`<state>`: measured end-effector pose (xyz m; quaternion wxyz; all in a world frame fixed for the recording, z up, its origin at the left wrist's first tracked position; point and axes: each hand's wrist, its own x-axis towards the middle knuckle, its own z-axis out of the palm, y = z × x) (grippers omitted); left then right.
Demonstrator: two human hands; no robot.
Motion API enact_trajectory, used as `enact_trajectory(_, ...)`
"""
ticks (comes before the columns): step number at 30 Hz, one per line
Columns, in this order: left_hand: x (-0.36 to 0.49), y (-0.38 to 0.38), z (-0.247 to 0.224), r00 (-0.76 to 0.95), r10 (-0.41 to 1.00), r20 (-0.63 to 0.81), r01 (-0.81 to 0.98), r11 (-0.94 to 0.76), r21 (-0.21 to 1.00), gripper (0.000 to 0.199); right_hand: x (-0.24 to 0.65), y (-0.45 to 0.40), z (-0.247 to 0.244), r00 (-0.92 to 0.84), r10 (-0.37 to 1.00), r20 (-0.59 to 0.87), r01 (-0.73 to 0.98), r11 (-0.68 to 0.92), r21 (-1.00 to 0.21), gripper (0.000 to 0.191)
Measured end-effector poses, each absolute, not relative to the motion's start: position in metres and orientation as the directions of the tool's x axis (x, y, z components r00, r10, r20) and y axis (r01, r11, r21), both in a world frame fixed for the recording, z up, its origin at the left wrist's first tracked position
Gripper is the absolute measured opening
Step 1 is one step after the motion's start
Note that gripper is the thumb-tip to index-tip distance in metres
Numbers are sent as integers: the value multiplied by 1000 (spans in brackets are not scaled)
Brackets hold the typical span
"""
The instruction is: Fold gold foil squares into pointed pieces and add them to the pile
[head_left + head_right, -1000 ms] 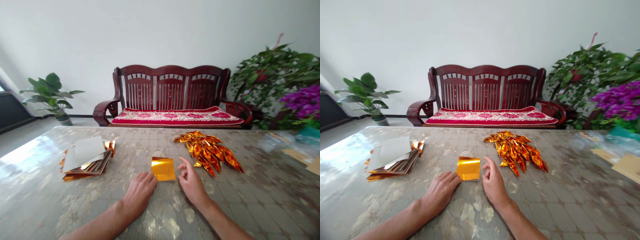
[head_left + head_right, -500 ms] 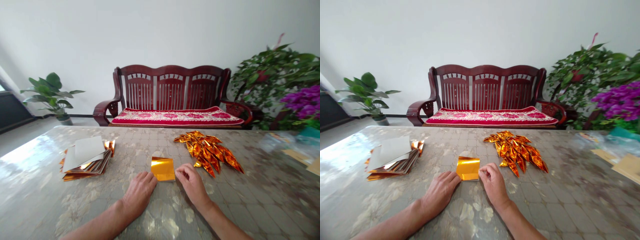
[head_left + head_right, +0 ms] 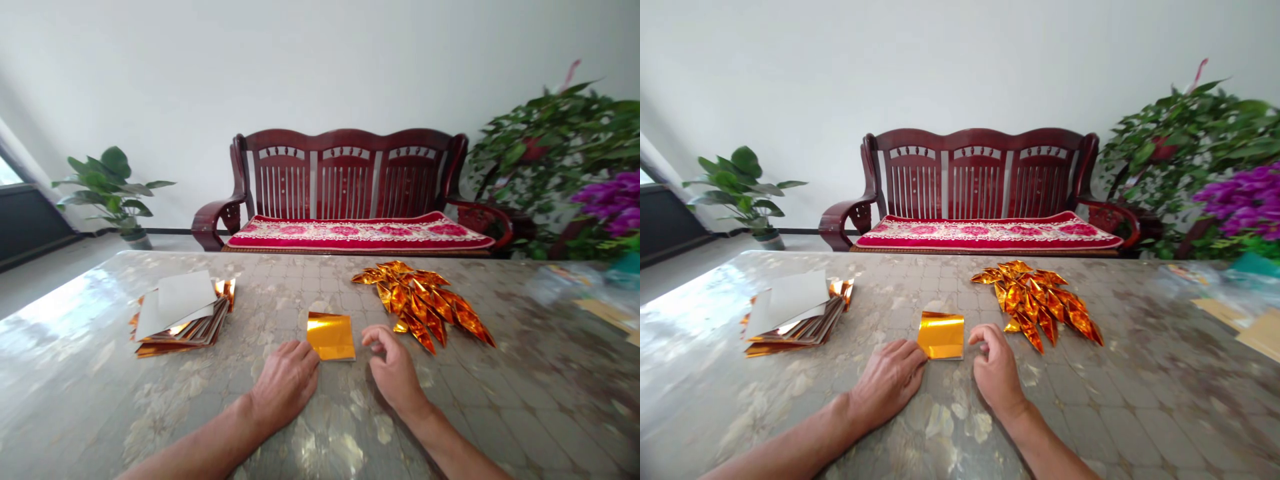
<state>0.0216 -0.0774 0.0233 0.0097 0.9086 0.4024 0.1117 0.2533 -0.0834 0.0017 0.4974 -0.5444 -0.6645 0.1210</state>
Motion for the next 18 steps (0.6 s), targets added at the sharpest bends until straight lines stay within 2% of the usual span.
enact_trajectory(5,22,-76,24,662,722,199,717,-688,113,18,244,-95,14,-183,796,577,686,523,-506,50)
enact_trajectory(8,23,-75,26,684,705,188,706,-704,72,18,238,-100,18,-312,787,533,722,561,-405,46)
enact_trajectory(13,23,-75,30,705,690,165,696,-717,26,15,234,-100,15,-377,827,417,792,521,-318,32)
enact_trajectory(18,23,-76,31,702,690,173,699,-715,14,15,234,-98,13,-397,839,372,840,496,-221,24)
